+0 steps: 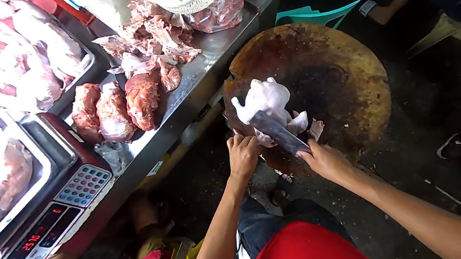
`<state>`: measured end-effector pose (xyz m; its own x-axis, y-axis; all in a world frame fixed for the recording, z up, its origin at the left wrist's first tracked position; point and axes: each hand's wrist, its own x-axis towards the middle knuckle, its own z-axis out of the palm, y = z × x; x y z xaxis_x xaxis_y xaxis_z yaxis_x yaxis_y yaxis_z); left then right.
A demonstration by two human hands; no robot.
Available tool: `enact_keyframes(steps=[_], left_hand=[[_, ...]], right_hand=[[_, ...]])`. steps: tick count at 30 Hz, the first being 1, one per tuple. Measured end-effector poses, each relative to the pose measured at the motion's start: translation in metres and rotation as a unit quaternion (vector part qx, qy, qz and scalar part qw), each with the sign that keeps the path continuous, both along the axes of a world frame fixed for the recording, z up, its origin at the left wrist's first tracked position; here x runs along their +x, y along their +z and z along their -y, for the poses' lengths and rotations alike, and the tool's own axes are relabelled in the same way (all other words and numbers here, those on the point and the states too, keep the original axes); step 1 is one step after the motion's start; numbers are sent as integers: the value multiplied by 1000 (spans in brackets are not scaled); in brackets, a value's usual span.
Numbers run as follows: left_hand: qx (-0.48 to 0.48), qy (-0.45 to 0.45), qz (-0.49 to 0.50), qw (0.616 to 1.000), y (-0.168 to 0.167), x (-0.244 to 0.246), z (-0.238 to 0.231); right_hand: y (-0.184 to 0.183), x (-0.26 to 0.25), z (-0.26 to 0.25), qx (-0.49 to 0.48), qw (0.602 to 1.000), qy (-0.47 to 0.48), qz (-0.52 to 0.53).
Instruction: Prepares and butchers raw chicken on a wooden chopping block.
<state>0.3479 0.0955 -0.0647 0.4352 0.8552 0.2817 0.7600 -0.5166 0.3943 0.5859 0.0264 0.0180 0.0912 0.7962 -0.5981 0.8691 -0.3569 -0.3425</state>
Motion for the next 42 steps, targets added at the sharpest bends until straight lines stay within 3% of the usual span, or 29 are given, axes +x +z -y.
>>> enact_keyframes(steps=[5,9,12,16,19,24,31,36,42], left_hand=[[48,36,6,998,-11,10,16],[78,56,8,995,-31,2,21],[87,65,43,993,-40,5,30],[80,72,59,992,-41,4,32],[83,73,45,993,-41,4,30],[83,71,37,993,-37,4,27],[54,55,35,996,-23,13,27],[31,27,21,999,-20,6,20],[28,15,10,999,-15,2,22]], right_hand=[[-15,-36,-39,51,998,-23,-20],[-31,1,25,34,999,6,15],[-31,8,43,82,996,5,26],[-26,-16,18,177,983,-41,-12],[-27,-28,-4,207,978,-20,-16],[-33,-36,-12,162,986,29,21],[-47,-20,24,191,978,25,74],[-37,19,51,99,989,57,91],[-27,-12,-9,92,992,78,35]])
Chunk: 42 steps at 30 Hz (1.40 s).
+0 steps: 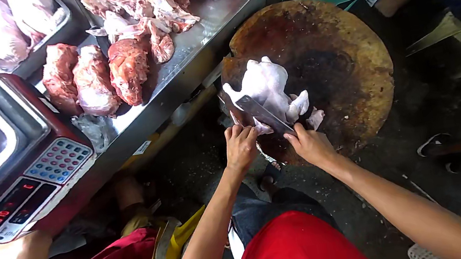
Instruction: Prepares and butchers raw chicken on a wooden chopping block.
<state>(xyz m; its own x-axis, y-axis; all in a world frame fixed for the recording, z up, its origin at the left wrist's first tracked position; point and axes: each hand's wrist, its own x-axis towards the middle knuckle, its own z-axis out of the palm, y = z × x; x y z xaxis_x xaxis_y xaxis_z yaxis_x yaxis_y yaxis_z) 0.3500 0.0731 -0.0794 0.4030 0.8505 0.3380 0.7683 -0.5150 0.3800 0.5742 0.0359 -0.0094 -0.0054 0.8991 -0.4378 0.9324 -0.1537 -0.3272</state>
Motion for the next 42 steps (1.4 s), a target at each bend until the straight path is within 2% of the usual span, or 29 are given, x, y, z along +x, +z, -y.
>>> enact_keyframes(steps=[3,7,10,12,14,16,18,19,21,22,24,26,29,32,34,36,38,40,42], left_hand=[[-5,10,-13,1000,6,-5,-2],[-5,13,-50,999,-3,-10,8],[13,42,-50,998,-18,-12,32],[27,59,-41,997,-28,-11,42],[30,71,-34,996,-33,-11,48],[26,76,-35,996,-34,-11,50],[20,78,-38,996,-33,-11,48],[21,80,-36,996,-32,-11,47],[23,83,-25,996,-31,-10,45],[22,84,-15,996,-29,-12,45],[20,100,31,994,-18,-19,39],[6,128,84,988,5,-27,40],[23,152,159,975,64,-19,25],[35,104,222,969,114,18,-1],[33,50,250,966,126,59,-26],[24,10,250,968,123,110,-55],[-13,1,177,984,113,154,-81],[-146,28,37,988,107,181,-82],[-343,54,-35,937,109,191,-63]], right_hand=[[-5,-4,-14,-53,999,3,-6],[-4,37,29,-112,993,12,45],[9,46,49,-109,991,13,73],[19,36,50,-43,998,3,55],[23,20,53,114,993,-6,11],[23,5,55,252,967,-18,-43],[18,-2,59,279,958,-19,-71],[12,0,61,234,971,-9,-51],[10,3,54,1,999,13,36],[11,4,48,-84,995,9,59],[21,6,38,-140,988,3,71],[23,19,51,-140,990,-17,29],[4,56,101,-27,995,-82,-42],[-14,75,161,83,972,-204,-81],[-28,82,189,119,944,-296,-87],[-38,88,204,119,916,-371,-92],[-44,89,209,110,895,-421,-94],[-40,86,213,80,888,-444,-88],[-27,84,219,19,890,-446,-98]])
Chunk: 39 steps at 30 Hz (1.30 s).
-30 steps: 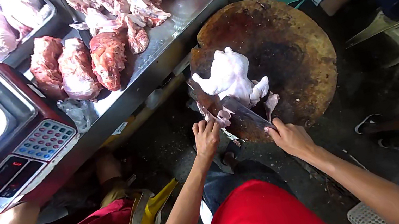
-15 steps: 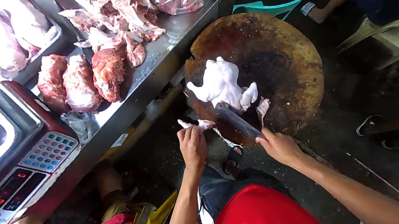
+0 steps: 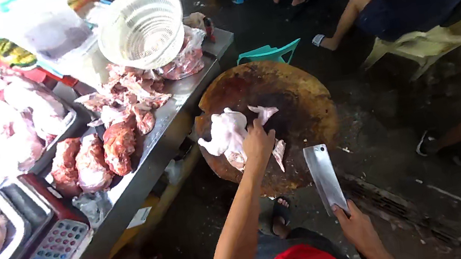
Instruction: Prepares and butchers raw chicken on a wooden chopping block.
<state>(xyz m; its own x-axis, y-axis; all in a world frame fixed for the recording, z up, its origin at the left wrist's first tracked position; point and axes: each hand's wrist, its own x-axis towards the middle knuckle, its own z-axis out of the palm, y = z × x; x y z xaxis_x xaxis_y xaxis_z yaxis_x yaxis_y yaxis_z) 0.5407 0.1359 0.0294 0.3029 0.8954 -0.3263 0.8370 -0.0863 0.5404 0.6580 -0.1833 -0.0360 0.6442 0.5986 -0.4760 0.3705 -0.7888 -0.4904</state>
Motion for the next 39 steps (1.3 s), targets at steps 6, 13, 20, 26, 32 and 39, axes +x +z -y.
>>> enact_keyframes(steps=[6,13,20,26,32,39], left_hand=[[-150,20,36,988,-43,-25,62],[73,47,-32,996,-73,-106,99],[181,20,91,979,-84,-123,59],[58,140,29,988,-60,-119,55],[28,117,-53,991,-56,-113,44],[19,108,-33,993,-57,-119,42]], right_hand=[[13,-16,-1,-56,979,112,-158],[-3,-14,-33,-36,986,31,-159],[-10,-19,-21,27,989,-4,-146],[34,-48,-49,160,985,44,-53],[71,-83,-208,61,947,300,102],[76,-73,-215,-44,906,389,159]])
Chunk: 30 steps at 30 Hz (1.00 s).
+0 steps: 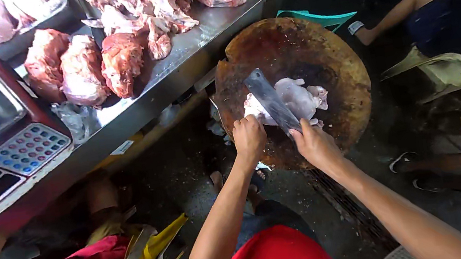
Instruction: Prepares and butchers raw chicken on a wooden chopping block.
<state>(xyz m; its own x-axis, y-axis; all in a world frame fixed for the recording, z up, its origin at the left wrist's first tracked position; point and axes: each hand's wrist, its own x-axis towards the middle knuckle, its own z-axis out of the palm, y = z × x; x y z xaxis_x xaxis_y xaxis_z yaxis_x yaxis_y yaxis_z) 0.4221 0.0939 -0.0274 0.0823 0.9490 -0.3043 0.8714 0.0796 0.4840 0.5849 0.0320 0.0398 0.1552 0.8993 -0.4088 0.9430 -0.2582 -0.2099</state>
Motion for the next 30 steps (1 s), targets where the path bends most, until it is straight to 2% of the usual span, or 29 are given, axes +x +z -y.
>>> enact_keyframes(steps=[4,8,14,19,25,30], left_hand=[[38,-29,18,999,-9,-8,3],[92,-66,53,992,-25,-17,7],[84,-68,53,993,-23,-22,-2],[61,-84,80,991,-23,-24,4],[8,-68,135,988,-23,-41,-7],[-4,-59,180,982,-23,-52,-15]], right_hand=[[22,27,37,-84,996,-1,23],[17,18,11,-127,992,-16,-12],[16,13,-4,-133,990,-26,-39],[-19,-6,-30,-81,991,-59,-92],[-23,31,10,-134,985,-48,-97],[-52,2,-13,-78,986,-70,-126]])
